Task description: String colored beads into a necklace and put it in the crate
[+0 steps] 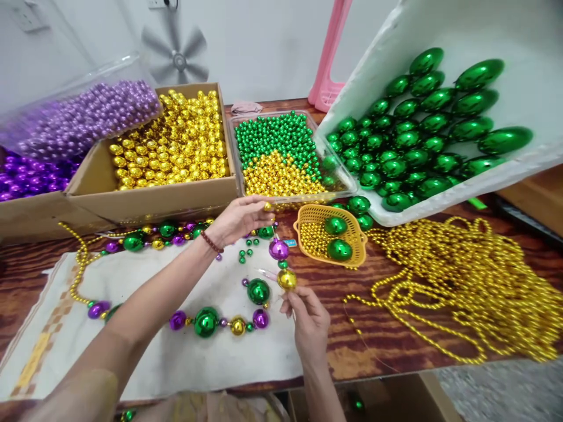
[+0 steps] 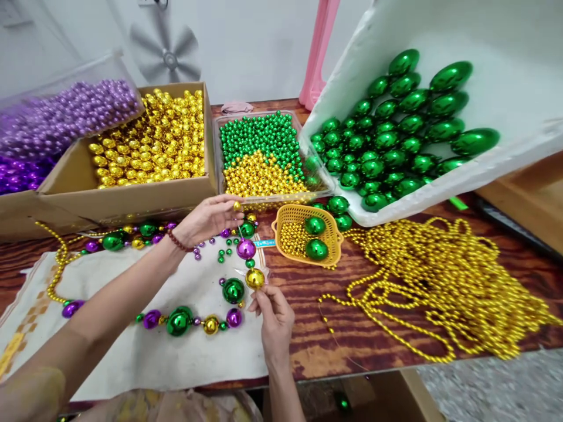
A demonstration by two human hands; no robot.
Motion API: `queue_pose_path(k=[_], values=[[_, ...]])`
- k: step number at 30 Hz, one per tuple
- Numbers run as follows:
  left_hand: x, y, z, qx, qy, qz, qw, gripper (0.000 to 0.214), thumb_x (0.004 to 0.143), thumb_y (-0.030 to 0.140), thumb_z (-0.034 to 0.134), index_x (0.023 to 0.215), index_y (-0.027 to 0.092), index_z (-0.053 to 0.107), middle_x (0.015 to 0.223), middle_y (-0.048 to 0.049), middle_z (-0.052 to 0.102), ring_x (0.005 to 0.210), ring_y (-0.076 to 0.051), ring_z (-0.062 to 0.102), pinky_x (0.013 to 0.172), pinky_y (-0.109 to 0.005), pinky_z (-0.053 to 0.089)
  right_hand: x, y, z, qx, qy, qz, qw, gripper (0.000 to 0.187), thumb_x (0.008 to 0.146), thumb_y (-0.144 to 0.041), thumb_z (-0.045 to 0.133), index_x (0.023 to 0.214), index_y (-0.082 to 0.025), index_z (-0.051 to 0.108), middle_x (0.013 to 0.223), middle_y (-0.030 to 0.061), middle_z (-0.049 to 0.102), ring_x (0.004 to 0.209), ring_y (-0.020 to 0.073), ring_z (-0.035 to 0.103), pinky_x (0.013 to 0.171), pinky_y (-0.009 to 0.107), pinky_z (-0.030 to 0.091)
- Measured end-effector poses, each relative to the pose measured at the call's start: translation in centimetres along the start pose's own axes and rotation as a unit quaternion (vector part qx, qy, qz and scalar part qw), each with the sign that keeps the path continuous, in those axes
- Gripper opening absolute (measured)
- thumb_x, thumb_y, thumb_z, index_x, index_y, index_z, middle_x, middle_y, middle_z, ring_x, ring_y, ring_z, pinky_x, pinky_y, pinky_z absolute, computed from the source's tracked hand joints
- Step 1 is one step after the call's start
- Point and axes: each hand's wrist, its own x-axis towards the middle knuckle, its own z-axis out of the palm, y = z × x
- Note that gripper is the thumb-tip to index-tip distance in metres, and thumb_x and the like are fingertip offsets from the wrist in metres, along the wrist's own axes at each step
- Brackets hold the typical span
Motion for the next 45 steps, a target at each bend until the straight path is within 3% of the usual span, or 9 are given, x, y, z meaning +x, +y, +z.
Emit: queue_pose_path(k=[4, 8, 13, 19, 24, 37, 41, 45], values=[[-3.7, -1.5, -0.8, -0.096, 0.014, -0.020, 0.995, 0.018, 0.086, 0.015, 0.069, 0.104, 0.011, 0.072, 0.089, -0.0093, 0.071, 0.086, -0.019, 0.071, 0.092, -0.037, 0.054, -0.2, -0.7, 0.3, -0.024, -0.004, -0.010, 1.000, 0.016, 0.089, -0.032, 0.067, 0.081, -0.018, 0.066, 0.061, -0.0011, 0.061, 0.054, 0.0131, 0.055, 0.055, 0.024, 0.045], [-4.7, -2.0, -1.3, -0.126, 0.042, -0.005, 0.991, 0.016, 0.087, 0.018, 0.070, 0.100, 0.010, 0.072, 0.085, -0.0083, 0.070, 0.085, -0.019, 0.072, 0.088, -0.035, 0.056, -0.3, -1.2, 0.6, -0.040, -0.021, -0.023, 0.999, 0.015, 0.091, -0.030, 0.065, 0.080, -0.019, 0.065, 0.058, -0.0027, 0.058, 0.053, 0.0119, 0.053, 0.055, 0.023, 0.044], [-5.1, -2.3, -1.7, -0.127, 0.049, 0.004, 0.991, 0.017, 0.089, 0.021, 0.068, 0.102, 0.010, 0.071, 0.085, -0.0082, 0.070, 0.082, -0.019, 0.072, 0.078, -0.030, 0.057, -0.4, -1.7, 0.9, -0.054, -0.034, -0.041, 0.997, 0.015, 0.091, -0.028, 0.064, 0.079, -0.019, 0.065, 0.056, -0.0036, 0.056, 0.051, 0.0111, 0.052, 0.053, 0.022, 0.044], [-5.4, -2.4, -2.3, -0.125, 0.042, 0.007, 0.991, 0.012, 0.086, 0.018, 0.071, 0.096, 0.012, 0.071, 0.086, -0.0078, 0.070, 0.085, -0.020, 0.072, 0.081, -0.034, 0.058, -0.6, -2.1, 0.8, -0.066, -0.037, -0.045, 0.996, 0.015, 0.092, -0.027, 0.063, 0.079, -0.020, 0.065, 0.057, -0.0041, 0.056, 0.051, 0.0109, 0.052, 0.054, 0.021, 0.044], [-5.3, -2.5, -2.3, -0.126, 0.036, 0.008, 0.991, 0.015, 0.086, 0.018, 0.071, 0.099, 0.010, 0.073, 0.087, -0.0085, 0.070, 0.087, -0.019, 0.072, 0.081, -0.030, 0.057, -0.5, -2.1, 0.8, -0.085, -0.046, -0.044, 0.994, 0.019, 0.092, -0.028, 0.063, 0.076, -0.019, 0.063, 0.056, -0.0037, 0.055, 0.052, 0.0117, 0.052, 0.054, 0.022, 0.044], [-5.1, -2.5, -3.2, -0.012, 0.037, 0.031, 0.999, 0.028, 0.081, 0.030, 0.079, 0.104, 0.015, 0.074, 0.093, -0.0058, 0.070, 0.081, -0.016, 0.069, 0.084, -0.035, 0.056, -0.3, -1.4, 0.7, -0.091, -0.045, -0.027, 0.994, 0.018, 0.090, -0.030, 0.065, 0.076, -0.019, 0.065, 0.056, -0.0040, 0.056, 0.051, 0.0108, 0.052, 0.052, 0.021, 0.043], [-5.1, -3.6, -2.9, 0.038, 0.067, 0.058, 0.995, 0.026, 0.078, 0.034, 0.081, 0.092, 0.013, 0.074, 0.093, -0.0066, 0.070, 0.080, -0.014, 0.066, 0.075, -0.027, 0.054, 0.8, -0.4, 1.4, -0.065, -0.057, 0.001, 0.996, 0.017, 0.086, -0.033, 0.067, 0.078, -0.019, 0.067, 0.056, -0.0038, 0.058, 0.049, 0.0115, 0.054, 0.052, 0.023, 0.045], [-4.8, -5.8, -1.5, -0.026, 0.113, 0.092, 0.989, 0.033, 0.082, 0.045, 0.075, 0.100, 0.018, 0.067, 0.094, -0.0032, 0.067, 0.081, -0.013, 0.066, 0.070, -0.024, 0.054, 2.0, 0.7, 2.5, -0.084, -0.057, 0.011, 0.995, 0.017, 0.084, -0.035, 0.067, 0.079, -0.019, 0.067, 0.062, -0.0023, 0.062, 0.050, 0.0129, 0.055, 0.052, 0.025, 0.046]])
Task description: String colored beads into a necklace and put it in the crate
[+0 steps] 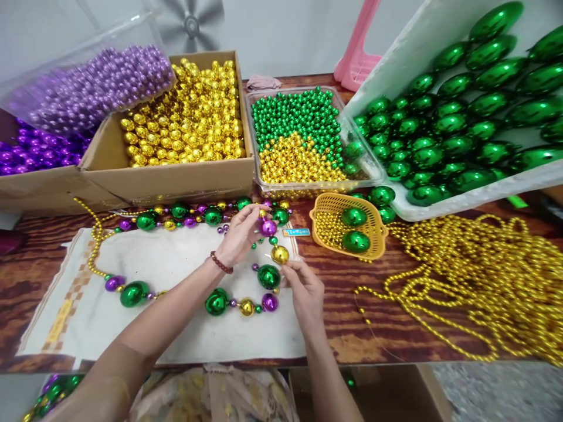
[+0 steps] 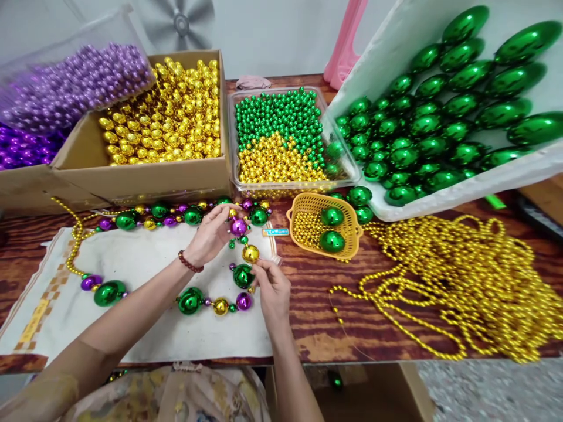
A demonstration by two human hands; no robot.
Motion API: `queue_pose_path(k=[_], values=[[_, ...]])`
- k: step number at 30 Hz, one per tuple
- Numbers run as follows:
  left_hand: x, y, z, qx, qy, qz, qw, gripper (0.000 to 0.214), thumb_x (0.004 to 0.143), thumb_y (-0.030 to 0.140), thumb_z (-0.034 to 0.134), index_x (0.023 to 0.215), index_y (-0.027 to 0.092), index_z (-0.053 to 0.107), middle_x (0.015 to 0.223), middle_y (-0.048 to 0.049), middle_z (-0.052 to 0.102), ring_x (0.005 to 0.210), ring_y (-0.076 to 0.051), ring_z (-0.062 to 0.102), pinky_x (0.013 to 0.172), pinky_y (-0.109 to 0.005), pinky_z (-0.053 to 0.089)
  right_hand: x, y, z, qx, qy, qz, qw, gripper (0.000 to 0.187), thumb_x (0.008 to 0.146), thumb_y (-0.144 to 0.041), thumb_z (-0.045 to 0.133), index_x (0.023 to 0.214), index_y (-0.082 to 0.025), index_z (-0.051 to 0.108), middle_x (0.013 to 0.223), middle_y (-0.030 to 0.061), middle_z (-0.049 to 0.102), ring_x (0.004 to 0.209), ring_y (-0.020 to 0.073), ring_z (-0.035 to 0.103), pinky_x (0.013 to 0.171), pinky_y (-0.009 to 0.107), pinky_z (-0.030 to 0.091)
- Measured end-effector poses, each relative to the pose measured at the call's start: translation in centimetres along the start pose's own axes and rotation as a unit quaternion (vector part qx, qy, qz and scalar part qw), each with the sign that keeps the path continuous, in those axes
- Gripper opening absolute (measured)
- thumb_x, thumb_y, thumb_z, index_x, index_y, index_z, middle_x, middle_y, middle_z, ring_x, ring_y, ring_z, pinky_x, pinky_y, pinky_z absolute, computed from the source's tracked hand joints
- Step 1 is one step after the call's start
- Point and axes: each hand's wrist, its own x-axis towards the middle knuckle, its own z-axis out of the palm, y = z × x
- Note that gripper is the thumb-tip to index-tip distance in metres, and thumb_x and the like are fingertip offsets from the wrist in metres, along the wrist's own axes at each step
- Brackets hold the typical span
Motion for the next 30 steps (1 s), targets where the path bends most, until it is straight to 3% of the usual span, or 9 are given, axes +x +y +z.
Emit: queue_pose_path(k=[5, 8, 11, 13, 16, 18, 23, 27, 30], values=[[1.5, -2.9, 2.6, -0.001, 0.089, 0.061, 0.994, 0.036, 0.087, 0.052, 0.066, 0.103, 0.020, 0.060, 0.083, -0.0001, 0.062, 0.062, -0.010, 0.060, 0.050, -0.019, 0.045, 0.9, 1.1, 1.0, -0.093, -0.018, -0.019, 0.995, 0.019, 0.086, -0.036, 0.060, 0.078, -0.020, 0.065, 0.061, -0.0022, 0.061, 0.050, 0.0140, 0.056, 0.053, 0.026, 0.046], [2.9, -3.9, 3.4, 0.029, 0.098, 0.078, 0.992, 0.035, 0.090, 0.052, 0.061, 0.102, 0.019, 0.060, 0.074, 0.0015, 0.058, 0.053, -0.008, 0.053, 0.040, -0.018, 0.036, 1.3, 1.2, 0.5, -0.106, -0.042, -0.018, 0.993, 0.020, 0.087, -0.037, 0.059, 0.078, -0.021, 0.065, 0.064, -0.0018, 0.062, 0.050, 0.0141, 0.057, 0.052, 0.026, 0.045], [3.7, -4.3, 3.1, 0.069, 0.037, 0.069, 0.995, 0.036, 0.090, 0.051, 0.061, 0.104, 0.017, 0.061, 0.072, 0.0015, 0.057, 0.050, -0.008, 0.051, 0.037, -0.018, 0.031, 2.2, 0.3, -0.8, -0.085, -0.053, -0.008, 0.995, 0.019, 0.085, -0.039, 0.065, 0.084, -0.020, 0.068, 0.072, -0.0002, 0.066, 0.053, 0.0148, 0.061, 0.051, 0.026, 0.047], [3.8, -4.5, 2.5, 0.121, -0.023, 0.065, 0.990, 0.038, 0.091, 0.051, 0.059, 0.108, 0.016, 0.063, 0.073, 0.0005, 0.058, 0.051, -0.008, 0.051, 0.037, -0.018, 0.031, 3.2, -0.7, -1.6, -0.050, -0.019, -0.005, 0.999, 0.021, 0.085, -0.040, 0.066, 0.089, -0.020, 0.069, 0.069, -0.0009, 0.065, 0.054, 0.0149, 0.061, 0.051, 0.026, 0.048], [3.7, -4.7, 1.7, 0.223, -0.101, 0.079, 0.967, 0.042, 0.095, 0.048, 0.054, 0.123, 0.017, 0.059, 0.078, -0.0011, 0.062, 0.056, -0.010, 0.053, 0.044, -0.020, 0.037, 5.4, -2.5, -2.1, -0.001, 0.038, -0.013, 0.999, 0.025, 0.085, -0.043, 0.066, 0.095, -0.020, 0.069, 0.058, -0.0039, 0.060, 0.048, 0.0139, 0.056, 0.047, 0.024, 0.045], [3.6, -4.8, 1.4, 0.286, -0.135, 0.097, 0.944, 0.045, 0.097, 0.046, 0.051, 0.133, 0.018, 0.053, 0.078, -0.0009, 0.062, 0.060, -0.011, 0.053, 0.052, -0.021, 0.041, 6.9, -3.3, -2.0, 0.023, 0.038, -0.017, 0.999, 0.027, 0.082, -0.043, 0.068, 0.096, -0.020, 0.069, 0.055, -0.0047, 0.058, 0.044, 0.0123, 0.052, 0.042, 0.023, 0.039], [3.4, -4.7, 1.0, 0.376, -0.175, 0.107, 0.904, 0.044, 0.099, 0.045, 0.048, 0.133, 0.017, 0.051, 0.076, -0.0003, 0.059, 0.065, -0.013, 0.052, 0.063, -0.025, 0.043, 8.8, -3.4, -1.2, 0.060, -0.005, -0.029, 0.998, 0.018, 0.077, -0.037, 0.069, 0.082, -0.020, 0.067, 0.052, -0.0057, 0.055, 0.042, 0.0098, 0.046, 0.041, 0.021, 0.034], [3.4, -4.6, 0.7, 0.389, -0.188, 0.103, 0.896, 0.037, 0.099, 0.044, 0.048, 0.120, 0.015, 0.058, 0.078, -0.0009, 0.060, 0.068, -0.013, 0.053, 0.065, -0.024, 0.043, 8.9, -2.6, -0.6, 0.058, 0.008, -0.052, 0.997, 0.018, 0.081, -0.038, 0.065, 0.079, -0.021, 0.060, 0.052, -0.0067, 0.053, 0.043, 0.0094, 0.046, 0.044, 0.021, 0.035], [3.5, -4.6, 0.4, 0.384, -0.195, 0.104, 0.897, 0.033, 0.098, 0.043, 0.049, 0.108, 0.015, 0.063, 0.080, -0.0018, 0.063, 0.069, -0.013, 0.054, 0.065, -0.024, 0.042, 9.5, -2.6, -0.7, 0.032, 0.053, -0.071, 0.996, 0.019, 0.086, -0.039, 0.061, 0.081, -0.022, 0.055, 0.051, -0.0079, 0.050, 0.044, 0.0096, 0.046, 0.046, 0.020, 0.037]])
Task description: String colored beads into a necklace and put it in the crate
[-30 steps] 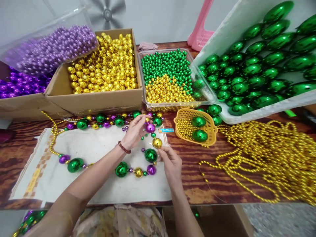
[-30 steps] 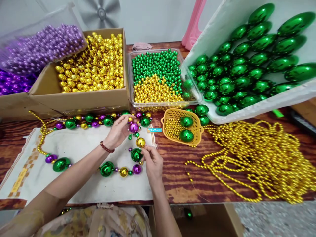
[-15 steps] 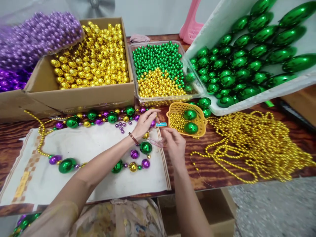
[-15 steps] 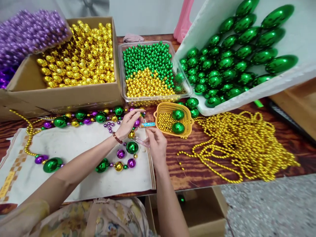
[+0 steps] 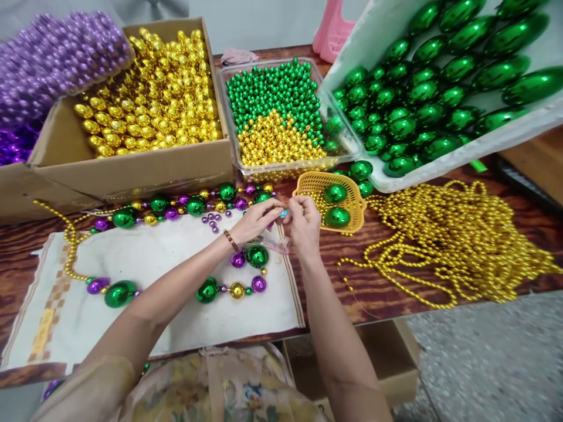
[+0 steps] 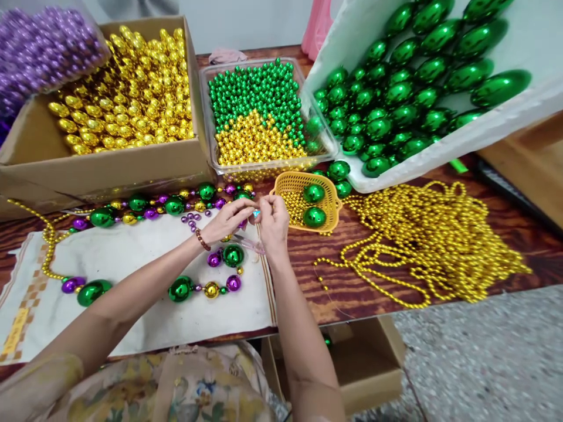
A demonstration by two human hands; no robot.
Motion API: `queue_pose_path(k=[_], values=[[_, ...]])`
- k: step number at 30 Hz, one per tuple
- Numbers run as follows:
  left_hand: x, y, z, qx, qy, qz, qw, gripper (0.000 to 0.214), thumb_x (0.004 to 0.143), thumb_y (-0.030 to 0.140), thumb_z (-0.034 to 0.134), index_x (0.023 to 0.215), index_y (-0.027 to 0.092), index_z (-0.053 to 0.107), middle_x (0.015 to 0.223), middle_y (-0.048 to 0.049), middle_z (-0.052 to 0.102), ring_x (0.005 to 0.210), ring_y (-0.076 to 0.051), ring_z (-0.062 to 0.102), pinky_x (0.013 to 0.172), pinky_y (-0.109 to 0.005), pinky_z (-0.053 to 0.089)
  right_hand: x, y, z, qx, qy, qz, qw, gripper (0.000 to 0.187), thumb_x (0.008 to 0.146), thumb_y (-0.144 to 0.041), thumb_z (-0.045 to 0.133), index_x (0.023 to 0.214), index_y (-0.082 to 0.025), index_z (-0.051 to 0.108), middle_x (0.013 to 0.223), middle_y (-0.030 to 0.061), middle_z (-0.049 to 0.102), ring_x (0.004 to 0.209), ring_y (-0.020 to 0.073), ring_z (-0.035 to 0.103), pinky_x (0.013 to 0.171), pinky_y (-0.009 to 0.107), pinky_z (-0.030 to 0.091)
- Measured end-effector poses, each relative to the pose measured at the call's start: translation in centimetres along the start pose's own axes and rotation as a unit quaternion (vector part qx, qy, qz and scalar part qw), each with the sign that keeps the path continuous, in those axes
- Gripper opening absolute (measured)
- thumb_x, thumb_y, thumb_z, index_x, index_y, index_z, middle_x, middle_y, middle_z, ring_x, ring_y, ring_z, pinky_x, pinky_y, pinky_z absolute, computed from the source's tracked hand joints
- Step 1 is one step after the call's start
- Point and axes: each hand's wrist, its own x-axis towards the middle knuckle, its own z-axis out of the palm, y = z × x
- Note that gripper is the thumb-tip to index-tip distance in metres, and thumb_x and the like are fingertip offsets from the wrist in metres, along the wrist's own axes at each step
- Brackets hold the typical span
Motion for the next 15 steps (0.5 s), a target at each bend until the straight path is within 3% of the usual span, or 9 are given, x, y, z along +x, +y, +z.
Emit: queue_pose_path(k=[3, 7, 9, 15], values=[[-0.1, -0.2, -0.1, -0.029, -0.005, -0.017, 0.999, 0.033, 0.097, 0.045, 0.049, 0.101, 0.016, 0.065, 0.075, -0.0011, 0.063, 0.064, -0.012, 0.053, 0.060, -0.022, 0.040, 0.8, -0.3, -0.4, -0.020, 0.032, -0.018, 0.999, 0.020, 0.088, -0.041, 0.059, 0.084, -0.022, 0.055, 0.052, -0.0081, 0.050, 0.043, 0.0095, 0.047, 0.045, 0.021, 0.038], [-0.1, -0.2, -0.2, -0.083, -0.009, -0.060, 0.995, 0.038, 0.096, 0.051, 0.050, 0.097, 0.016, 0.064, 0.072, -0.0008, 0.063, 0.055, -0.010, 0.050, 0.052, -0.021, 0.038, 0.8, -0.3, -0.7, -0.021, -0.045, 0.031, 0.998, 0.024, 0.081, -0.044, 0.066, 0.084, -0.021, 0.062, 0.059, -0.0056, 0.055, 0.044, 0.0095, 0.047, 0.043, 0.022, 0.038], [-0.1, 0.0, -0.2, -0.087, -0.017, -0.066, 0.994, 0.039, 0.094, 0.052, 0.052, 0.094, 0.016, 0.064, 0.074, -0.0010, 0.063, 0.057, -0.010, 0.051, 0.054, -0.022, 0.039, 0.5, 0.0, -0.7, -0.024, -0.068, 0.036, 0.997, 0.024, 0.076, -0.043, 0.069, 0.082, -0.020, 0.065, 0.064, -0.0038, 0.058, 0.048, 0.0101, 0.050, 0.045, 0.023, 0.040], [0.3, 0.4, 0.2, -0.087, -0.030, -0.041, 0.995, 0.038, 0.095, 0.050, 0.051, 0.090, 0.015, 0.065, 0.082, -0.0028, 0.065, 0.069, -0.012, 0.056, 0.066, -0.023, 0.043, -0.3, 0.3, -0.5, -0.021, -0.043, 0.009, 0.999, 0.018, 0.076, -0.038, 0.068, 0.077, -0.021, 0.063, 0.069, -0.0029, 0.057, 0.050, 0.0108, 0.051, 0.046, 0.024, 0.042]])
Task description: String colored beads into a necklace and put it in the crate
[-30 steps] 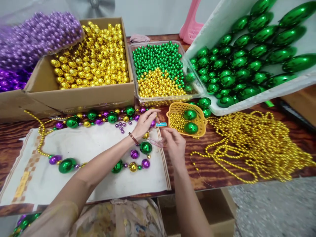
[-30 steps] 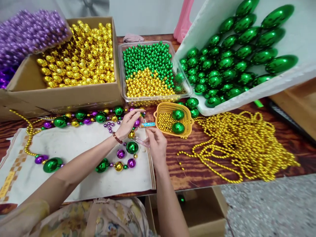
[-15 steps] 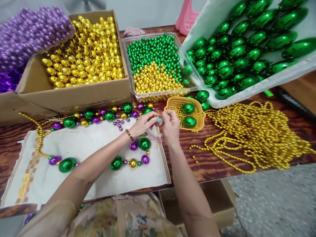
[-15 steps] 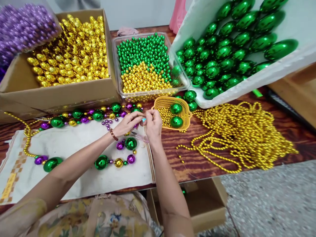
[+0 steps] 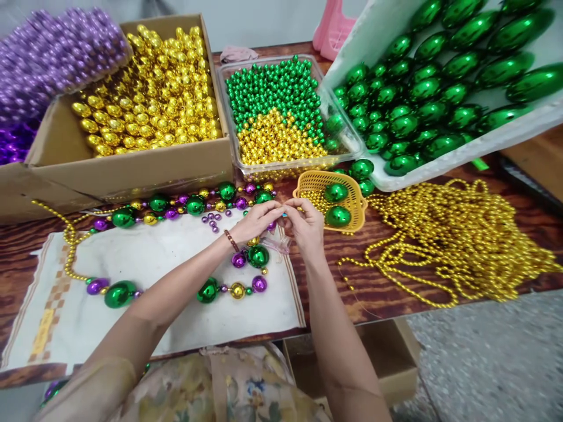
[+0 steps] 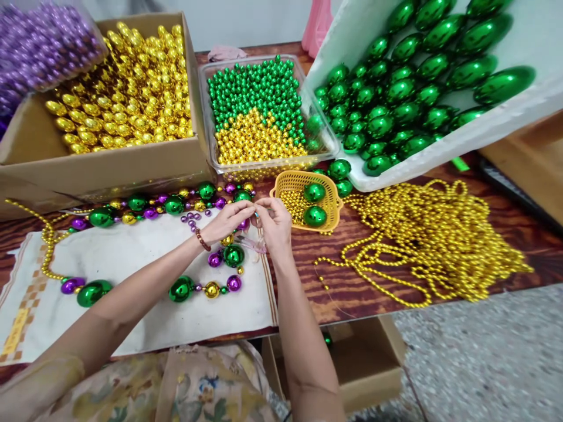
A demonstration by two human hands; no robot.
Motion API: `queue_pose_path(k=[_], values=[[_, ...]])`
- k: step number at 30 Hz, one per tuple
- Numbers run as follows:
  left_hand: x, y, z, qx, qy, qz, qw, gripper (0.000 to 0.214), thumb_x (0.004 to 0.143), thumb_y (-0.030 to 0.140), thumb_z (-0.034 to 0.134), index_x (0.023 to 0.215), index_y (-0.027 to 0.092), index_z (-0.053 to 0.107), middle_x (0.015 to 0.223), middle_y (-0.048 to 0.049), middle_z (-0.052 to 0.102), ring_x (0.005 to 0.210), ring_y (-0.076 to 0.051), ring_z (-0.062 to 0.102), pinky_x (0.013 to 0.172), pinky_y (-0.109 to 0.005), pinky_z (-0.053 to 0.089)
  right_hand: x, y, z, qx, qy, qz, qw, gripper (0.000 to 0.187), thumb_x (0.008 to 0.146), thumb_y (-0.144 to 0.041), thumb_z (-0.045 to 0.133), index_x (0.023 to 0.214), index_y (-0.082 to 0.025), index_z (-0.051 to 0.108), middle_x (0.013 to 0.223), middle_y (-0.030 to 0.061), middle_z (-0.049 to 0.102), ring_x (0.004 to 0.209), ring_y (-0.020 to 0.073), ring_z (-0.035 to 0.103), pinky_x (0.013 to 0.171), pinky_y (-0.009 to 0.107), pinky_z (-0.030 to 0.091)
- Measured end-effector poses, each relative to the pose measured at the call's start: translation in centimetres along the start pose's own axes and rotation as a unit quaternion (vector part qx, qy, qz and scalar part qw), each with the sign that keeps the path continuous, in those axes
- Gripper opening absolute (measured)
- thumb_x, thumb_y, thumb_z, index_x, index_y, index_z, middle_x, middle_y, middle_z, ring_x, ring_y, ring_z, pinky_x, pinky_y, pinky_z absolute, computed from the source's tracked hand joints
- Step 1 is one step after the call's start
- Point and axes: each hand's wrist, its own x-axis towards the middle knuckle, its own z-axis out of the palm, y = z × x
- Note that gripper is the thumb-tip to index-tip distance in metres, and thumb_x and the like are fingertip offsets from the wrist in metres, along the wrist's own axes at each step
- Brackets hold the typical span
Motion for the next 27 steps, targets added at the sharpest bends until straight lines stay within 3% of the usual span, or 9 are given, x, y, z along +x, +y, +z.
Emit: queue_pose_path(k=[5, 8, 11, 14, 17, 22, 27], values=[[-0.1, 0.0, 0.2, 0.018, -0.007, 0.015, 1.000, 0.035, 0.095, 0.047, 0.052, 0.088, 0.015, 0.064, 0.080, -0.0021, 0.062, 0.067, -0.011, 0.054, 0.062, -0.022, 0.043, 0.5, -0.4, -0.6, -0.007, -0.020, 0.020, 1.000, 0.019, 0.077, -0.038, 0.067, 0.076, -0.021, 0.058, 0.055, -0.0063, 0.053, 0.042, 0.0096, 0.046, 0.041, 0.021, 0.037], [-0.3, 0.2, 0.3, 0.007, -0.026, -0.009, 1.000, 0.034, 0.094, 0.047, 0.053, 0.087, 0.016, 0.064, 0.074, -0.0010, 0.061, 0.059, -0.010, 0.051, 0.053, -0.020, 0.038, 1.9, -0.7, -1.9, 0.025, 0.067, 0.004, 0.997, 0.022, 0.081, -0.041, 0.066, 0.080, -0.022, 0.054, 0.049, -0.0091, 0.049, 0.038, 0.0082, 0.044, 0.038, 0.019, 0.033], [-0.1, 0.4, 0.3, -0.018, -0.026, -0.036, 0.999, 0.031, 0.090, 0.046, 0.059, 0.086, 0.015, 0.065, 0.066, 0.0003, 0.059, 0.050, -0.008, 0.045, 0.046, -0.019, 0.032, 3.1, -1.1, -3.0, 0.110, 0.149, -0.009, 0.983, 0.032, 0.079, -0.049, 0.068, 0.083, -0.023, 0.050, 0.064, -0.0072, 0.059, 0.037, 0.0063, 0.047, 0.035, 0.017, 0.033], [0.3, 0.4, 0.3, -0.040, -0.016, -0.050, 0.998, 0.028, 0.087, 0.043, 0.062, 0.085, 0.015, 0.065, 0.062, 0.0011, 0.058, 0.046, -0.007, 0.045, 0.044, -0.018, 0.031, 2.8, -1.1, -2.8, 0.149, 0.086, 0.023, 0.985, 0.035, 0.076, -0.050, 0.073, 0.085, -0.023, 0.053, 0.076, -0.0033, 0.066, 0.043, 0.0074, 0.054, 0.036, 0.017, 0.037], [0.7, 0.4, 0.2, -0.041, -0.027, -0.061, 0.997, 0.028, 0.086, 0.044, 0.062, 0.081, 0.016, 0.063, 0.061, 0.0018, 0.056, 0.043, -0.006, 0.044, 0.042, -0.018, 0.031, 1.3, -0.8, -1.9, 0.106, -0.004, 0.044, 0.993, 0.033, 0.073, -0.046, 0.078, 0.081, -0.020, 0.060, 0.064, -0.0033, 0.064, 0.042, 0.0074, 0.052, 0.036, 0.017, 0.036], [0.8, 1.5, -0.3, -0.020, -0.053, -0.039, 0.998, 0.028, 0.085, 0.042, 0.062, 0.078, 0.015, 0.062, 0.064, 0.0002, 0.058, 0.048, -0.008, 0.050, 0.044, -0.019, 0.035, 0.8, -1.2, -1.0, 0.134, 0.054, 0.033, 0.989, 0.041, 0.082, -0.060, 0.066, 0.083, -0.023, 0.049, 0.066, -0.0046, 0.066, 0.041, 0.0079, 0.056, 0.036, 0.016, 0.040], [0.6, 3.5, -1.2, 0.008, -0.068, -0.021, 0.997, 0.027, 0.088, 0.039, 0.060, 0.075, 0.015, 0.061, 0.065, -0.0002, 0.059, 0.045, -0.006, 0.048, 0.043, -0.018, 0.036, 1.2, -2.2, -0.9, 0.161, -0.048, 0.029, 0.985, 0.040, 0.074, -0.051, 0.079, 0.092, -0.023, 0.057, 0.072, -0.0035, 0.067, 0.053, 0.0101, 0.062, 0.045, 0.018, 0.051]])
